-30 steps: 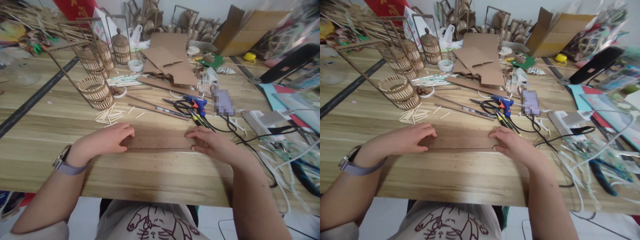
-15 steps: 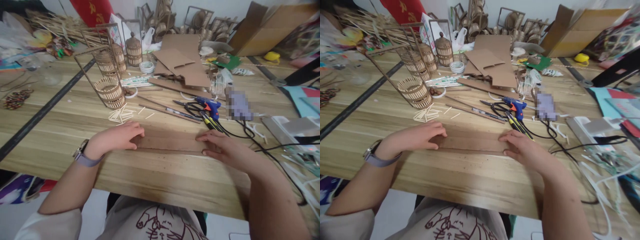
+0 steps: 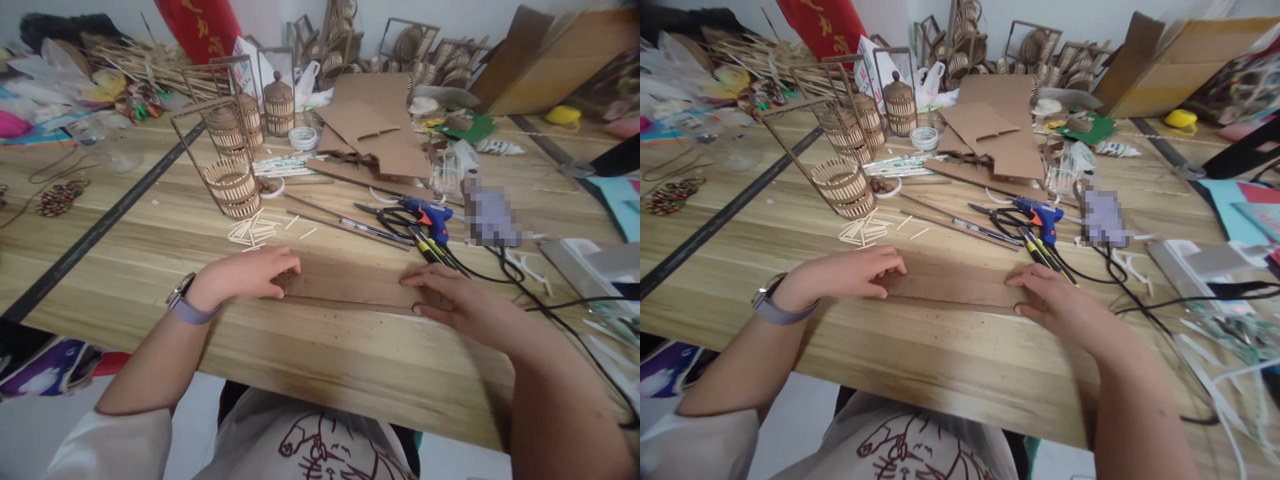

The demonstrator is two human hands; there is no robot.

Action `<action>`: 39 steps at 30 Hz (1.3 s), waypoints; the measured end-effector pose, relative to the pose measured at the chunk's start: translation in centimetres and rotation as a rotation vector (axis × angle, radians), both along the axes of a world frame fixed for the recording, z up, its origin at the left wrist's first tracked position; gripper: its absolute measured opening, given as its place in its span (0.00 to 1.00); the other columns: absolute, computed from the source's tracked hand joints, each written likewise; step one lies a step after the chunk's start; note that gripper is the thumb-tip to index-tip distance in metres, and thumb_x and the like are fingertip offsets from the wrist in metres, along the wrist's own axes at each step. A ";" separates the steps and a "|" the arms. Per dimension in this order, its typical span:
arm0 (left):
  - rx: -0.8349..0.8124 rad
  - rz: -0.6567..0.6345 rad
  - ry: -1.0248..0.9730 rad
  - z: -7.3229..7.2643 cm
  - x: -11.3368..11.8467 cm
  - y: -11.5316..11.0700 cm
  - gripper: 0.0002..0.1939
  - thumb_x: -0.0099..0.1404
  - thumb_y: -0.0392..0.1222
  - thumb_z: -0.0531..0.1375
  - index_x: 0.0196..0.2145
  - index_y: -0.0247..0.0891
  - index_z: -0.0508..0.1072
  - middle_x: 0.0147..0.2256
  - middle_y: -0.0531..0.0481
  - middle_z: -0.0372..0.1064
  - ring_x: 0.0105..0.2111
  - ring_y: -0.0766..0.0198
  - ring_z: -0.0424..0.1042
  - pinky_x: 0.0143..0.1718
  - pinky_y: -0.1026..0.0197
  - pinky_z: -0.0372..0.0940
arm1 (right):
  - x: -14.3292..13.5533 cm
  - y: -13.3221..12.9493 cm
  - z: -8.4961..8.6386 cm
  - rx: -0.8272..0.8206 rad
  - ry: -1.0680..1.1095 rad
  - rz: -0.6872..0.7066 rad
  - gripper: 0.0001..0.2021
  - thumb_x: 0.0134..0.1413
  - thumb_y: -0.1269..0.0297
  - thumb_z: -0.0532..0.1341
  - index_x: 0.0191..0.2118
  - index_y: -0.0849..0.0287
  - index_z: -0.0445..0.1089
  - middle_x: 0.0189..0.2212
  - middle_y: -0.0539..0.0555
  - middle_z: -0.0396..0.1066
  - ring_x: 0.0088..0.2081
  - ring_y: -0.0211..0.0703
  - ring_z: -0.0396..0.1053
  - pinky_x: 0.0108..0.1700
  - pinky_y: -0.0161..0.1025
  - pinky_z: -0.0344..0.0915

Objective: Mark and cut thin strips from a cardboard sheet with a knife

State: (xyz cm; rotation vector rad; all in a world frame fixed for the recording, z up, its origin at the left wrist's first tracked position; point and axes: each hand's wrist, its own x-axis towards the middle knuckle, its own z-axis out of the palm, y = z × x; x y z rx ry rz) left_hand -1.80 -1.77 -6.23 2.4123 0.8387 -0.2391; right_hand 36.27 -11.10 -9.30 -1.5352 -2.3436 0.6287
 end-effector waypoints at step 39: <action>0.021 -0.131 0.078 0.3 3.3 -0.4 0.31 0.68 0.29 0.55 0.62 0.60 0.70 0.46 0.51 0.61 0.39 0.65 0.67 0.39 0.64 0.60 | -0.5 0.1 0.8 -0.042 -0.016 0.014 0.14 0.57 0.56 0.60 0.46 0.55 0.74 0.47 0.61 0.74 0.49 0.54 0.74 0.52 0.53 0.72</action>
